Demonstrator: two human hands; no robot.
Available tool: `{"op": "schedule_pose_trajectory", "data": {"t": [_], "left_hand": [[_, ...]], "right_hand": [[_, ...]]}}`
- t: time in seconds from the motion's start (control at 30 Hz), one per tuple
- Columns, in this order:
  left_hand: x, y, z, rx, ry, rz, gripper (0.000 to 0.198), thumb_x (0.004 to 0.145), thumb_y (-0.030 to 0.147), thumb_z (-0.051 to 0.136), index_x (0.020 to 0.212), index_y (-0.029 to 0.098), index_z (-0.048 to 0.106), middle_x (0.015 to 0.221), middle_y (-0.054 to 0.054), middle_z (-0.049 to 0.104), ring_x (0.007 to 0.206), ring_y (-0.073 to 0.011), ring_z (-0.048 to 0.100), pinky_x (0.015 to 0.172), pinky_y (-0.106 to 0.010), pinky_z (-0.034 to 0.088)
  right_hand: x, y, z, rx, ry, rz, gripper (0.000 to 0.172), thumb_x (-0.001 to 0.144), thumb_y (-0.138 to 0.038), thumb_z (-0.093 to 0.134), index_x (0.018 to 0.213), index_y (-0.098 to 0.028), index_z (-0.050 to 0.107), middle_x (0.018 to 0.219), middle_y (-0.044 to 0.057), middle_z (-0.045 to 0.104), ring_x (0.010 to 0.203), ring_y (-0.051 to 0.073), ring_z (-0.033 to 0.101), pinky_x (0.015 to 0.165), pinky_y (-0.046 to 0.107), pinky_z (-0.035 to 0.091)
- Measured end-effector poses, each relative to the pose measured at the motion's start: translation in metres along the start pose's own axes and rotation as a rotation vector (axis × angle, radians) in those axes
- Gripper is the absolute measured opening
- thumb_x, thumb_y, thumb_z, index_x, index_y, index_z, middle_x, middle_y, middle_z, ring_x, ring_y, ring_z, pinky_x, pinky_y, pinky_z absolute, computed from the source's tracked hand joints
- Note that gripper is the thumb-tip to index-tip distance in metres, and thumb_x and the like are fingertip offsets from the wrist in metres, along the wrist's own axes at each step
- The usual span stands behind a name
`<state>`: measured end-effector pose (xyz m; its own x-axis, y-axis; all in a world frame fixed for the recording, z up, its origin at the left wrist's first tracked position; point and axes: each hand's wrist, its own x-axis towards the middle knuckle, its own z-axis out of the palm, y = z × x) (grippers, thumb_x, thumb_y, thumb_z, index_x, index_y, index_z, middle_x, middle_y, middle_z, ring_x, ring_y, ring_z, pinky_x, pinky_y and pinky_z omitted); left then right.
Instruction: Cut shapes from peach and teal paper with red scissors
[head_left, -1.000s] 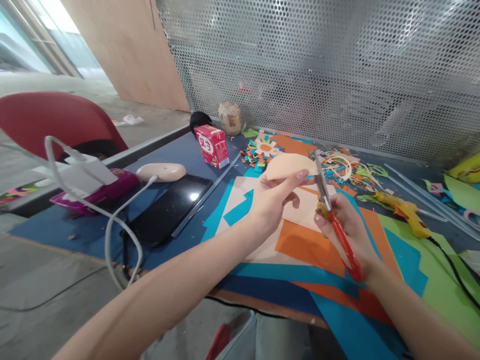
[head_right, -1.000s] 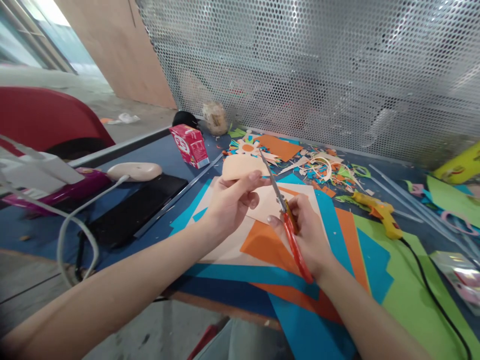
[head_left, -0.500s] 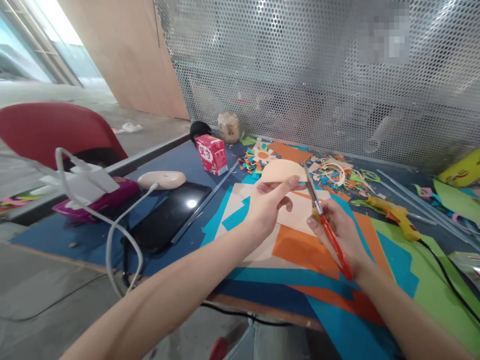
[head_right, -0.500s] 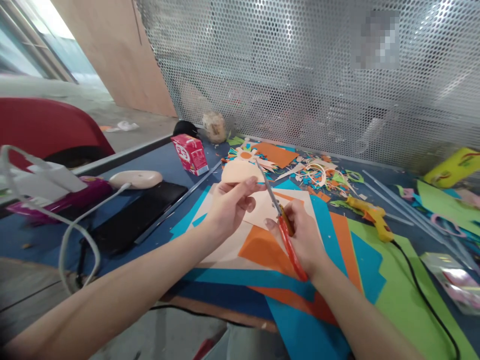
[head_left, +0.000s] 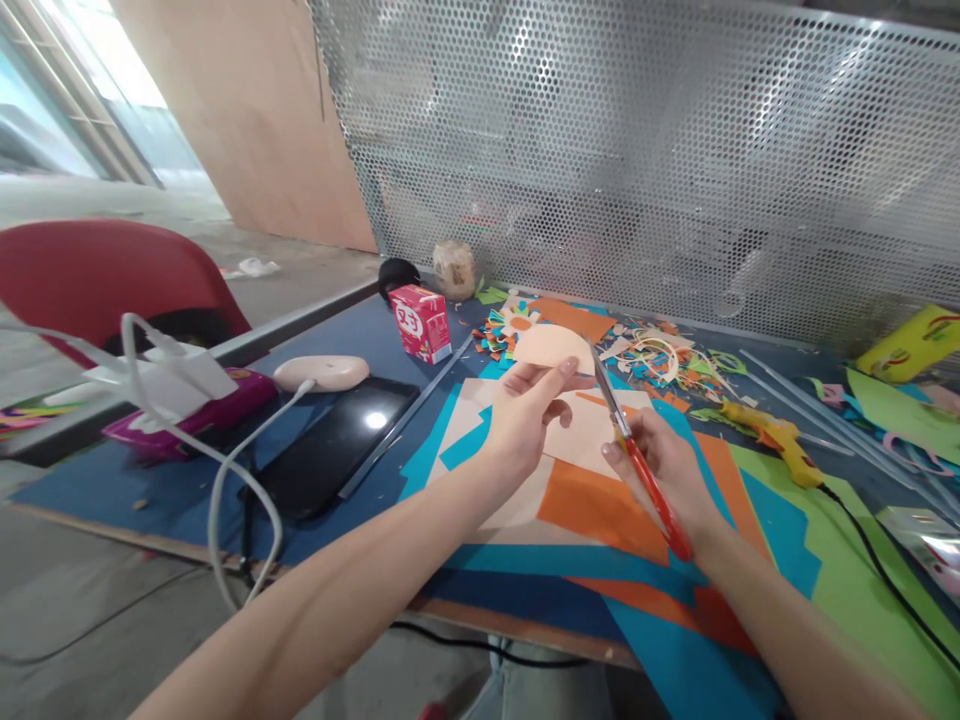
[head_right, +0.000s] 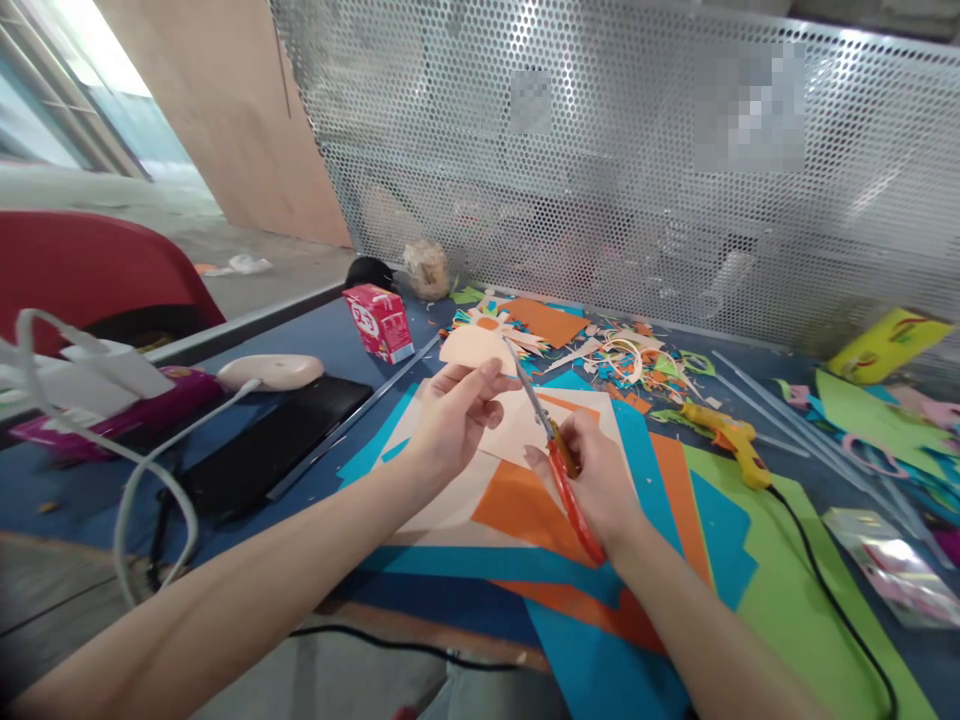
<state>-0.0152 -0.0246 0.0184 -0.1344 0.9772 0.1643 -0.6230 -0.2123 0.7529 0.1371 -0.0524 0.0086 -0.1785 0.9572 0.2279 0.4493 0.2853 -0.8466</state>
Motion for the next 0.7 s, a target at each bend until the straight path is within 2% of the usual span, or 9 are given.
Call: {"op": "schedule_pose_trajectory", "data": {"t": [0.27, 0.43, 0.7], "left_hand": [[-0.0004, 0.0007, 0.0008, 0.037, -0.005, 0.084, 0.028, 0.061, 0.031, 0.082, 0.071, 0.016, 0.06, 0.062, 0.002, 0.064, 0.062, -0.0156, 0.071, 0.036, -0.017, 0.033], [-0.0005, 0.0018, 0.002, 0.067, -0.006, 0.115, 0.029, 0.057, 0.031, 0.083, 0.066, 0.015, 0.061, 0.055, 0.003, 0.06, 0.056, -0.0149, 0.068, 0.033, -0.016, 0.033], [-0.001, 0.002, 0.0033, 0.071, -0.036, 0.118, 0.025, 0.058, 0.028, 0.082, 0.068, 0.015, 0.063, 0.061, 0.002, 0.062, 0.048, -0.0103, 0.062, 0.031, -0.015, 0.033]], "right_hand": [[0.0009, 0.0012, 0.0003, -0.012, -0.008, -0.032, 0.039, 0.075, -0.053, 0.066, 0.071, -0.024, 0.041, 0.057, -0.006, 0.043, 0.05, 0.01, 0.041, 0.045, 0.024, 0.032], [-0.0005, -0.0041, -0.0001, 0.01, -0.059, 0.032, 0.041, 0.075, -0.059, 0.063, 0.073, -0.024, 0.041, 0.057, -0.007, 0.042, 0.044, 0.009, 0.038, 0.04, 0.023, 0.032], [-0.0001, -0.0006, 0.0005, 0.044, -0.082, 0.065, 0.043, 0.074, -0.061, 0.062, 0.076, -0.024, 0.041, 0.059, -0.007, 0.045, 0.039, 0.007, 0.037, 0.037, 0.023, 0.032]]}}
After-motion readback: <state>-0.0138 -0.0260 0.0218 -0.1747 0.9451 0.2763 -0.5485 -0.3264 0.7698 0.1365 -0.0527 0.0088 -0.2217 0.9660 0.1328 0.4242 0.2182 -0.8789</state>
